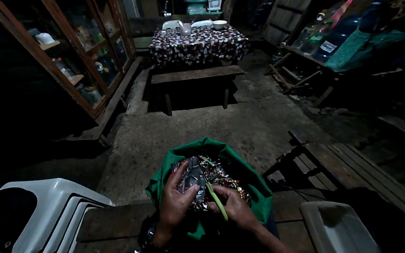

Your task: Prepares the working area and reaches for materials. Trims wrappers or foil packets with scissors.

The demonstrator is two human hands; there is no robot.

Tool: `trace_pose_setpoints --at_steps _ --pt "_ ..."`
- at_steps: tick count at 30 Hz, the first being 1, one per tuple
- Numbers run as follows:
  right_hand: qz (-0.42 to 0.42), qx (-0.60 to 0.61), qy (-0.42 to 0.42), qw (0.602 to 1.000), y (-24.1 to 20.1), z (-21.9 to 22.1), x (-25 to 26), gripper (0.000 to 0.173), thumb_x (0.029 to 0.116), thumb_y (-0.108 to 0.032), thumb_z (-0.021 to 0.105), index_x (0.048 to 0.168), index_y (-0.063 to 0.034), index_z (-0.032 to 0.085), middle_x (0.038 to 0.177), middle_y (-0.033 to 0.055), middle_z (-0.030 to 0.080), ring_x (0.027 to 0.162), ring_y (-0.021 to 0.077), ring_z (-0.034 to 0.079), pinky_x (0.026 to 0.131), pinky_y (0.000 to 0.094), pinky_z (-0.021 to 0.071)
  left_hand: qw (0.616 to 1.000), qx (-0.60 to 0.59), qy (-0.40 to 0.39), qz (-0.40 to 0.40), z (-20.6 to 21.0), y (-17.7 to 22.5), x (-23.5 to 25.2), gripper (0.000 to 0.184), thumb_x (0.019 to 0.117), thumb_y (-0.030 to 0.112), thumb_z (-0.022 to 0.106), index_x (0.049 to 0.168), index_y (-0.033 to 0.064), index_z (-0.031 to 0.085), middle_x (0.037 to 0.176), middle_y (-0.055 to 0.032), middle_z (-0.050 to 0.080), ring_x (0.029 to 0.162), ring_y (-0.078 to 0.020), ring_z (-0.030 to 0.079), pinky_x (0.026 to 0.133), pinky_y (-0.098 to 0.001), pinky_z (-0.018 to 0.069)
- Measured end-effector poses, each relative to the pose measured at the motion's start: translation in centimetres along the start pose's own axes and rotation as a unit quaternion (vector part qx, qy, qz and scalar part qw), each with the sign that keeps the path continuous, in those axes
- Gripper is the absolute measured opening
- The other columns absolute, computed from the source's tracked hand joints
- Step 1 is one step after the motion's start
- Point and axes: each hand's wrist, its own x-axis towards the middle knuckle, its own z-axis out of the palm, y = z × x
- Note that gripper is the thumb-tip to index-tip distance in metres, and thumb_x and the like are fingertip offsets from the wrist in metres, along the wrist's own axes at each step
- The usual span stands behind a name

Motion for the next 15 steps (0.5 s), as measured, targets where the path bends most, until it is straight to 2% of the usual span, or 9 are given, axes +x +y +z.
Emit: trace_pose_setpoints --at_steps 6,9,13,15 --pt "-0.012 -0.003 -0.001 1.0 -0.8 -0.2 0.6 0.027 0.0821 -0.031 0.077 0.098 -0.0128 0.065 0.072 -0.0137 0.064 0.061 -0.0032 0.059 0.058 0.017 0.0515 0.999 0.01 -0.038 0.004 0.1 0.2 -0.4 0.061 0.0798 0.004 0.075 0.138 -0.0048 0.058 0.142 -0.014 0.059 0.132 -0.0076 0.054 0.111 -0.0245 0.0435" --pt "-0.021 0.006 -0.003 1.0 -0.5 -0.3 0.8 0.028 0.0809 -0.03 0.08 0.098 -0.0121 0.067 0.07 -0.0126 0.063 0.058 -0.0026 0.058 0.056 0.0168 0.0501 0.999 0.009 -0.042 0.01 0.0 0.0 -0.6 0.06 0.0798 0.004 0.075 0.137 -0.0049 0.059 0.142 -0.0133 0.06 0.131 -0.0068 0.054 0.111 -0.0243 0.0431" --pt "0.003 0.0 0.008 1.0 0.1 -0.4 0.4 0.025 0.0825 -0.023 0.077 0.101 -0.0097 0.067 0.07 -0.0106 0.065 0.056 -0.0019 0.058 0.053 0.0172 0.0497 1.0 0.002 -0.021 0.0 0.0 -0.1 -0.5 0.061 0.0794 0.003 0.074 0.137 -0.0047 0.058 0.142 -0.0137 0.059 0.13 -0.0065 0.055 0.109 -0.0228 0.0441" --pt "0.02 -0.012 -0.007 1.0 0.1 -0.5 -0.2 0.029 0.084 -0.023 0.075 0.107 -0.0078 0.066 0.075 -0.0113 0.065 0.059 -0.0031 0.058 0.055 0.0161 0.0497 1.0 0.003 0.006 -0.002 -0.2 -0.4 0.0 0.063 0.0799 0.003 0.074 0.139 -0.0062 0.056 0.145 -0.0163 0.056 0.132 -0.0083 0.054 0.11 -0.0241 0.0429"
